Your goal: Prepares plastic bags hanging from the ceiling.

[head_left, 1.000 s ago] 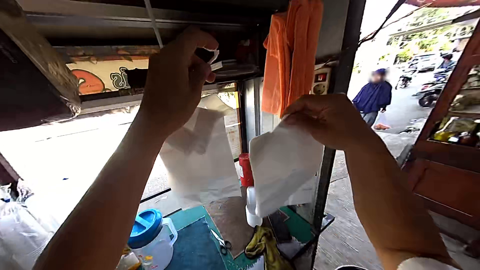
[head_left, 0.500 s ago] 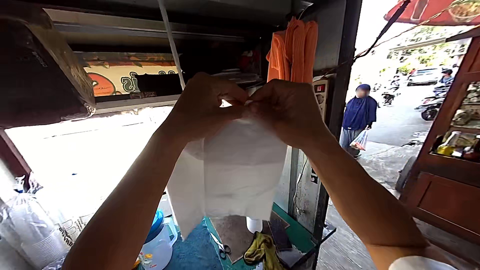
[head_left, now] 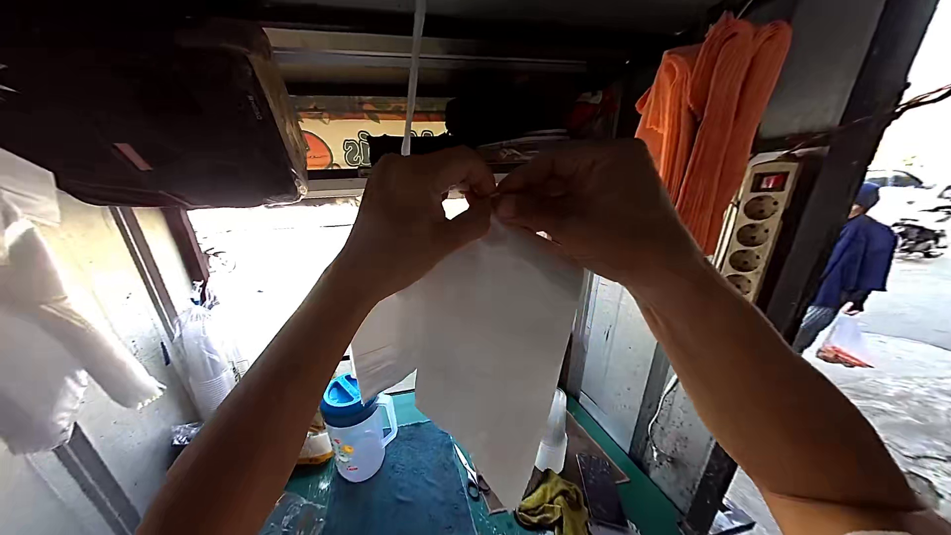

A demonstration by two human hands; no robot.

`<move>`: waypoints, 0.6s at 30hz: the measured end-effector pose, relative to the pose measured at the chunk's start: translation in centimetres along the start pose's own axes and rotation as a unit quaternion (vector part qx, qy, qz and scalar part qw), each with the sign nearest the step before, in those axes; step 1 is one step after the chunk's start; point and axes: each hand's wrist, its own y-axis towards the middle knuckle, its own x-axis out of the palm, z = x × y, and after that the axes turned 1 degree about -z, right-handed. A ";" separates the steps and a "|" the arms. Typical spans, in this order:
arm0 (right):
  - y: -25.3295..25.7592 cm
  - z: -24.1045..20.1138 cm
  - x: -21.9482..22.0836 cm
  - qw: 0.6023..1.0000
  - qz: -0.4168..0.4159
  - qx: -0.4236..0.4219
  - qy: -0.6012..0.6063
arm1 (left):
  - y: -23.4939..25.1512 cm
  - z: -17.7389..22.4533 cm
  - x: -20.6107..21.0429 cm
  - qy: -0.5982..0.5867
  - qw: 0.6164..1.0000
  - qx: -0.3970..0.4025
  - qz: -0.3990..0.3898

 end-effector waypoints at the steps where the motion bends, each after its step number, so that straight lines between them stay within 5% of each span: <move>1: 0.5 0.2 -0.1 0.999 -0.013 -0.020 0.045 | -0.3 0.0 -0.3 -0.001 1.000 0.023 0.017; 5: 4.9 1.1 0.6 0.970 -0.006 -0.100 0.220 | -1.1 -0.1 -1.2 -0.002 0.993 0.093 0.074; 8: 8.2 -0.7 2.1 0.945 -0.112 -0.118 0.283 | -1.7 0.4 -1.5 0.007 0.988 0.104 0.113; 13: 10.3 -3.3 5.0 0.921 -0.267 -0.147 0.244 | -2.2 1.2 -2.4 0.037 0.974 0.128 0.183; 18: 10.5 -3.7 5.0 0.905 -0.321 -0.147 0.238 | -2.3 1.2 -5.3 0.009 0.965 0.099 0.242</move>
